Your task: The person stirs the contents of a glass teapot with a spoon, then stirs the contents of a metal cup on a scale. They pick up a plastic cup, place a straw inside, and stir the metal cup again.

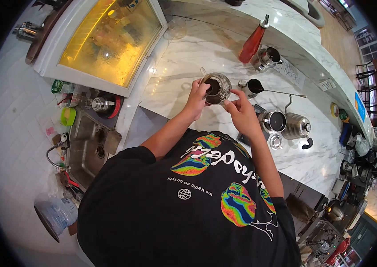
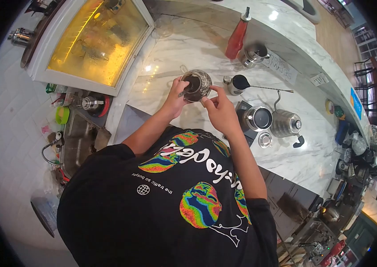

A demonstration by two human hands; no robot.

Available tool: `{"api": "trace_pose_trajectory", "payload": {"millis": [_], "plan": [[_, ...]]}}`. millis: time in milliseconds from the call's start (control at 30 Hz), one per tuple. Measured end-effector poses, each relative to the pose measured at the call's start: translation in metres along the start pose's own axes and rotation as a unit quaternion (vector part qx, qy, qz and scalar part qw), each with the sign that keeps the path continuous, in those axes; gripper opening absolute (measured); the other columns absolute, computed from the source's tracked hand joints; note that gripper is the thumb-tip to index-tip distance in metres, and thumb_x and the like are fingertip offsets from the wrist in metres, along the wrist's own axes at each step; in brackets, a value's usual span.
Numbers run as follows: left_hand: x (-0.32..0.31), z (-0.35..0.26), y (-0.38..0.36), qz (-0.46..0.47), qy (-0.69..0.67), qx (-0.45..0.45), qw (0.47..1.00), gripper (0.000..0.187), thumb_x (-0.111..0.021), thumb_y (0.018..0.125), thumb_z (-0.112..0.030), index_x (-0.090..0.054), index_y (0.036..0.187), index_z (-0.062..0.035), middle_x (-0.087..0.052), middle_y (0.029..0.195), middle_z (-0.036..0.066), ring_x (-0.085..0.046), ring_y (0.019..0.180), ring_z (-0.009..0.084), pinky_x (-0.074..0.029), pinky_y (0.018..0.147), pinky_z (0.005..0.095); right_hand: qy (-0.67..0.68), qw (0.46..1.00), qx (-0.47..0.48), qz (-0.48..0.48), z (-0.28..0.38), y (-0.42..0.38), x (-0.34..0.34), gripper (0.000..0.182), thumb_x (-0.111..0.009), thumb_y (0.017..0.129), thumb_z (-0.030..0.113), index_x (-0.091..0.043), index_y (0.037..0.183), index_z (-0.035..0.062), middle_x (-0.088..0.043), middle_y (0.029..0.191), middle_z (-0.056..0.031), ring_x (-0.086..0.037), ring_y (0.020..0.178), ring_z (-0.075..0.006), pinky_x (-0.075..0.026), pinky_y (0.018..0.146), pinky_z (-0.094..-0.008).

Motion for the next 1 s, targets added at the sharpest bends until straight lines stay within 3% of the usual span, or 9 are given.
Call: {"api": "trace_pose_trajectory", "payload": {"millis": [233, 333, 433, 533, 667, 867, 1000], "plan": [[-0.011, -0.015, 0.004, 0.043, -0.132, -0.013, 0.99, 0.036, -0.069, 0.099, -0.027, -0.057, 0.126, -0.0057, -0.072, 0.112, 0.009, -0.074, 0.098, 0.0203, -0.062, 0.085, 0.0405, 0.05, 0.998, 0.034, -0.012, 0.016, -0.009, 0.006, 0.059, -0.072, 0.1, 0.022, -0.046, 0.151, 0.0083, -0.077, 0.107, -0.0189, -0.073, 0.093, -0.021, -0.055, 0.083, -0.0359], [-0.019, -0.025, -0.002, 0.089, -0.13, -0.007, 0.988, 0.034, -0.059, 0.105, -0.031, -0.065, 0.129, -0.0075, -0.074, 0.123, 0.011, -0.071, 0.113, 0.0217, -0.058, 0.098, 0.0458, 0.07, 0.997, 0.042, -0.012, 0.018, -0.012, 0.008, 0.06, -0.071, 0.1, 0.02, -0.046, 0.152, 0.0067, -0.077, 0.109, -0.0193, -0.074, 0.093, -0.0206, -0.054, 0.084, -0.0354], [-0.025, -0.026, -0.001, 0.15, -0.162, 0.011, 0.975, 0.043, -0.058, 0.106, -0.039, -0.063, 0.136, -0.0081, -0.072, 0.13, 0.01, -0.069, 0.12, 0.0226, -0.055, 0.104, 0.0469, 0.068, 0.996, 0.048, -0.022, 0.027, -0.017, 0.012, 0.06, -0.071, 0.1, 0.02, -0.045, 0.152, 0.0052, -0.076, 0.109, -0.0185, -0.074, 0.092, -0.0207, -0.054, 0.084, -0.0353], [-0.039, -0.041, -0.02, 0.166, -0.22, 0.059, 0.96, 0.043, -0.064, 0.104, -0.041, -0.063, 0.133, -0.0082, -0.074, 0.121, 0.009, -0.072, 0.112, 0.0212, -0.061, 0.096, 0.0458, 0.039, 0.996, 0.068, -0.047, 0.04, -0.025, 0.02, 0.061, -0.072, 0.099, 0.021, -0.046, 0.152, 0.0045, -0.076, 0.107, -0.0168, -0.074, 0.092, -0.0208, -0.055, 0.084, -0.0356], [-0.044, -0.051, -0.027, 0.181, -0.183, 0.039, 0.965, 0.057, -0.056, 0.106, -0.052, -0.057, 0.144, -0.0099, -0.067, 0.139, 0.011, -0.066, 0.126, 0.0254, -0.053, 0.107, 0.0523, -0.036, 0.988, 0.124, -0.08, 0.076, -0.043, 0.031, 0.068, -0.08, 0.094, 0.026, -0.048, 0.151, 0.0053, -0.075, 0.101, -0.0119, -0.072, 0.089, -0.0217, -0.055, 0.081, -0.0363], [-0.05, -0.068, -0.032, 0.172, -0.176, -0.01, 0.969, 0.056, -0.062, 0.104, -0.049, -0.057, 0.142, -0.0078, -0.068, 0.134, 0.012, -0.068, 0.121, 0.0246, -0.058, 0.1, 0.0501, -0.131, 0.953, 0.23, -0.15, 0.112, -0.052, 0.039, 0.066, -0.089, 0.085, 0.028, -0.06, 0.141, 0.0082, -0.07, 0.09, -0.0059, -0.067, 0.083, -0.021, -0.052, 0.079, -0.0359], [-0.05, -0.075, -0.038, 0.159, -0.177, -0.048, 0.97, 0.05, -0.068, 0.103, -0.041, -0.056, 0.138, -0.0073, -0.069, 0.128, 0.01, -0.07, 0.116, 0.0218, -0.063, 0.093, 0.0465, -0.164, 0.945, 0.239, -0.153, 0.117, -0.047, 0.037, 0.05, -0.087, 0.087, 0.022, -0.068, 0.131, 0.0072, -0.068, 0.086, -0.0048, -0.063, 0.078, -0.0198, -0.05, 0.076, -0.0358]]}}
Point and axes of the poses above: each hand's wrist, its own y-axis towards the middle knuckle, its own x-axis out of the back of the hand, z = x × y, the point moved 5 cm from there along y, towards the middle knuckle
